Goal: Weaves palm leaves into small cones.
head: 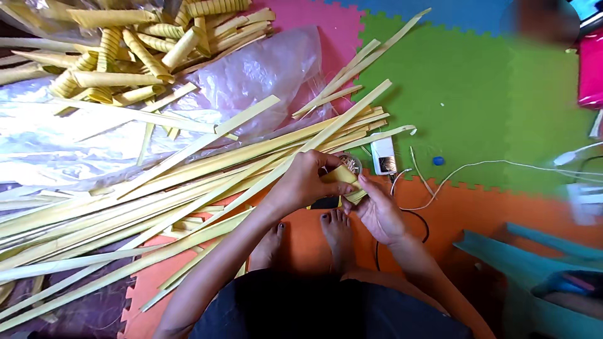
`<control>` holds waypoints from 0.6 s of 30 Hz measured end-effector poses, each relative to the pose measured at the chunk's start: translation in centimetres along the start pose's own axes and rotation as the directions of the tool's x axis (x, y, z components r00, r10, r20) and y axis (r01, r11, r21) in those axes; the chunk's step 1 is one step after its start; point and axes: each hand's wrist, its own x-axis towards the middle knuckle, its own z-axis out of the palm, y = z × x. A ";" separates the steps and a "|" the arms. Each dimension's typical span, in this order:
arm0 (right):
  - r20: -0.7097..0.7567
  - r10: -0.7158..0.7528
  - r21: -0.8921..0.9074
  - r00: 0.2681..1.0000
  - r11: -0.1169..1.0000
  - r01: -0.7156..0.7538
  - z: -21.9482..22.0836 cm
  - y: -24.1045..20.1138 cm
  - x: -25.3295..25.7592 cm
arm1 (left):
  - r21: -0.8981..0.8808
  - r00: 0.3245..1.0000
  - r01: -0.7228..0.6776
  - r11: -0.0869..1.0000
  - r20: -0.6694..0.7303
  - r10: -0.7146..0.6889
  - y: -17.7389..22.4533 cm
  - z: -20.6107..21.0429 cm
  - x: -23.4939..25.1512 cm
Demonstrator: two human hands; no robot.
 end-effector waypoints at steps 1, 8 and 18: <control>-0.010 0.057 0.099 0.998 0.994 -0.055 0.1 -0.2 0.1 | -0.006 1.000 -0.008 1.000 0.023 0.008 -0.1 -0.2 0.0; 0.104 0.049 0.029 0.993 0.998 -0.052 0.0 0.0 0.1 | -0.065 0.999 0.036 0.997 0.015 -0.035 0.9 -0.8 -0.2; 0.170 0.035 0.131 0.985 0.990 -0.057 0.3 0.7 0.3 | -0.159 0.998 -0.038 0.987 0.051 0.046 0.2 -2.0 -1.1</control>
